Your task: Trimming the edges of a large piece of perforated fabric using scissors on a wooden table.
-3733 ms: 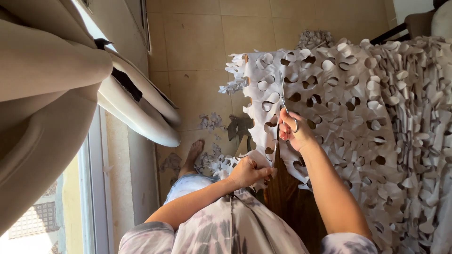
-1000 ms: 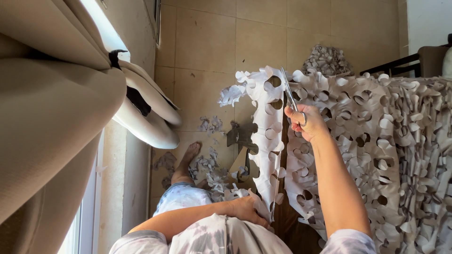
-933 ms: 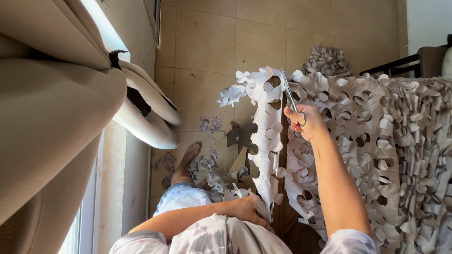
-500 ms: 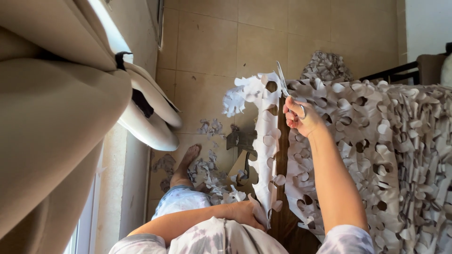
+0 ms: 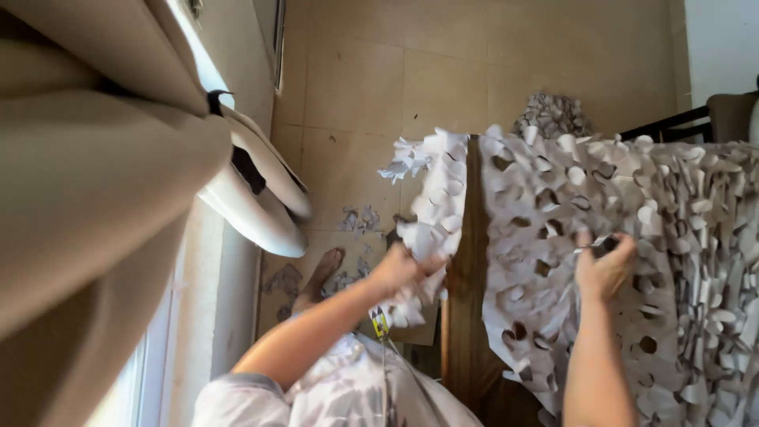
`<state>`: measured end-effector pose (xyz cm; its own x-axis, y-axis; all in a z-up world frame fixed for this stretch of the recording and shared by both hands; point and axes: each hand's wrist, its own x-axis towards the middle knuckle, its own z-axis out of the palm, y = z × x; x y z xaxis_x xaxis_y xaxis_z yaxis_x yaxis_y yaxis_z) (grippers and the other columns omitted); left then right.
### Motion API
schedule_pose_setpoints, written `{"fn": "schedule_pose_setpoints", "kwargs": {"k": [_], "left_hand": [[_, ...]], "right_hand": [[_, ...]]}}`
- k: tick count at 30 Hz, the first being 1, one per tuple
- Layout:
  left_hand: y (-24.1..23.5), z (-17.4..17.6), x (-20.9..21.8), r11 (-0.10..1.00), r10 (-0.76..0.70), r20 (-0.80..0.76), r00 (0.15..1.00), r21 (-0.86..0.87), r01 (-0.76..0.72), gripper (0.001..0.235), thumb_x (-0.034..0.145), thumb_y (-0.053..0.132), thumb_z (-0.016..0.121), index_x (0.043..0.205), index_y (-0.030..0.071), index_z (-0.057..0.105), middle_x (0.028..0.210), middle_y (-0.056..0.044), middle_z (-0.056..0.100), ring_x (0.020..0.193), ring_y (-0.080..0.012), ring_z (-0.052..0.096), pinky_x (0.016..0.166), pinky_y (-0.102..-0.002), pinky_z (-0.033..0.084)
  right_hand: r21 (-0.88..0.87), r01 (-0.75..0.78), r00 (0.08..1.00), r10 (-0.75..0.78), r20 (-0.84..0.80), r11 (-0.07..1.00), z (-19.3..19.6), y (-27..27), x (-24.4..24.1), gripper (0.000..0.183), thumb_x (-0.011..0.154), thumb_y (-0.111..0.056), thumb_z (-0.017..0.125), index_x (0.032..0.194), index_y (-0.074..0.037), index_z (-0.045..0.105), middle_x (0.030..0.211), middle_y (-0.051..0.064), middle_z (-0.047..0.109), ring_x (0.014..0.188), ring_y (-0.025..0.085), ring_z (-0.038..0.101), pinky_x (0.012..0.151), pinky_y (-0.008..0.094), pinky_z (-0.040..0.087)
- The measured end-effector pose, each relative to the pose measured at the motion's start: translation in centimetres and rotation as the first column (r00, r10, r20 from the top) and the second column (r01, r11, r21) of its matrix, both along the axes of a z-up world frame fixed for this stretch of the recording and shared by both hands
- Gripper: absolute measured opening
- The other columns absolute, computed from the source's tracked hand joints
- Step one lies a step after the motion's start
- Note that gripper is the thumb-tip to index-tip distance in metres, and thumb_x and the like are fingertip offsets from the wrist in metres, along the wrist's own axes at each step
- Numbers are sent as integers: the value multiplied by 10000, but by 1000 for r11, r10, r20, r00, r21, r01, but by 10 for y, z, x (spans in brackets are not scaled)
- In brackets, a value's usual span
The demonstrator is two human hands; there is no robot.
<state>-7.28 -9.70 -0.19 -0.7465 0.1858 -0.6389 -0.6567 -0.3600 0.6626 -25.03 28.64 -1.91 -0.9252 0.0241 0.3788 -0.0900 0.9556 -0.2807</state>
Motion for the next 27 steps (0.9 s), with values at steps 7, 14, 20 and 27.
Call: {"fn": "schedule_pose_setpoints", "kwargs": {"k": [7,14,20,27], "left_hand": [[-21,56,-93,909,411,-247,878,45,-413,354,923,331,682,953,-13,765,782,-114,739,644,-122,634,591,-237,495],[99,-45,75,586,-733,-578,-359,-804,98,284,958,119,584,683,108,654,711,-62,676,653,-271,669,597,-383,577],[165,8,131,184,-972,-222,74,-529,829,687,806,574,618,1184,1,648,1168,-221,696,1094,-363,668,942,-412,509],[221,102,139,-331,-888,148,-435,-863,382,559,1041,490,367,1120,63,719,1040,-108,720,984,-316,693,1005,-578,442]], "right_hand": [[46,-114,867,122,-483,992,-28,116,-52,309,874,67,748,1170,-20,757,1015,182,798,886,386,755,754,454,567],[318,111,859,70,-507,942,-15,276,124,144,1227,-90,812,1225,43,756,1020,223,770,851,431,738,713,473,570],[206,118,939,-41,-343,971,-7,362,292,47,1197,80,788,1240,97,776,1047,260,740,918,461,713,811,519,565],[70,112,993,-115,27,991,58,349,316,352,1121,-92,919,1359,64,712,1221,210,705,1050,369,659,945,465,522]]}}
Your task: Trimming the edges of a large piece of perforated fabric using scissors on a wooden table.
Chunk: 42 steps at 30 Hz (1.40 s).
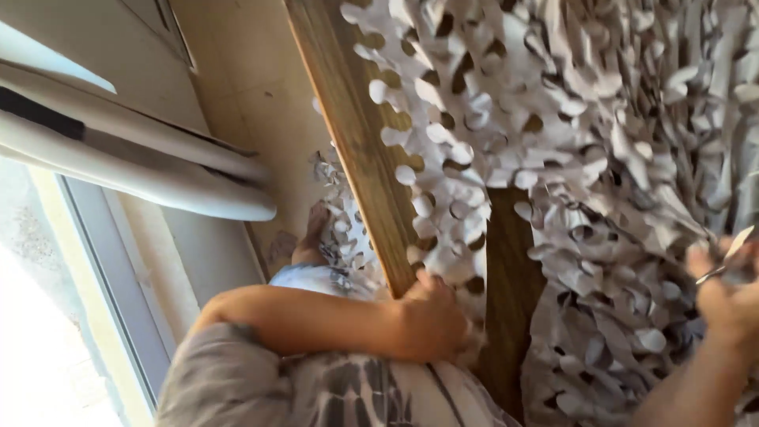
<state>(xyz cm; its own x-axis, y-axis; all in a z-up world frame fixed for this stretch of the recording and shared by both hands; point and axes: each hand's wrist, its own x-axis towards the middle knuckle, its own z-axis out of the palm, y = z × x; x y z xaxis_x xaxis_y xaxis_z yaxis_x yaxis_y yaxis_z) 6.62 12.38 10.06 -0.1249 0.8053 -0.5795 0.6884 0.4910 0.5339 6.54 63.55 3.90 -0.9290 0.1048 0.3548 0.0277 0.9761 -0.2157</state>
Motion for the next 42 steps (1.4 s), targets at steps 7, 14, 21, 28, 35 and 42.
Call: {"fn": "schedule_pose_setpoints", "kwargs": {"k": [7,14,21,28,35,42], "left_hand": [[-44,-56,-116,695,682,-641,353,417,-585,1273,822,1020,359,1650,104,52,1701,-220,100,1560,-441,58,1259,-609,49],[-56,-92,-61,552,738,-669,87,525,-648,1517,462,977,689,1536,-43,365,1519,-375,407,1454,-513,370,1271,-597,184],[-44,-94,-35,430,882,-323,344,850,-305,938,790,747,580,1419,52,559,1413,-245,561,1426,-497,434,1222,-694,238],[-29,-137,-24,244,922,-211,325,968,-63,199,1034,263,511,1038,163,683,957,-69,548,1012,-315,599,993,-566,462],[-26,-126,-33,156,935,-148,323,988,1,223,1047,136,493,918,121,674,884,-69,544,902,-264,619,919,-481,530],[-31,-114,-37,107,947,-107,303,994,18,260,1044,88,484,814,81,606,818,-79,525,817,-269,609,889,-439,536]], "right_hand": [[-469,-637,751,629,-199,612,62,-237,-154,392,1013,165,660,1341,15,508,1369,204,587,1285,320,603,1115,361,509],[-341,-458,883,464,-70,821,-49,-223,-177,507,965,-226,884,1337,7,630,1139,242,719,1069,459,683,873,507,544],[-760,195,726,430,537,620,24,-220,-23,279,762,-207,817,958,-34,719,833,140,724,772,223,725,774,444,593],[-893,261,636,630,446,367,-44,-240,-3,540,808,-456,801,921,56,674,515,113,554,416,209,604,391,335,520],[-911,249,721,566,401,328,-61,-284,-25,519,867,-423,779,926,77,654,489,112,523,408,214,623,365,304,518],[-904,275,748,518,415,327,-56,-294,-18,467,864,-404,796,811,34,642,426,71,470,346,163,553,326,249,464]]}}
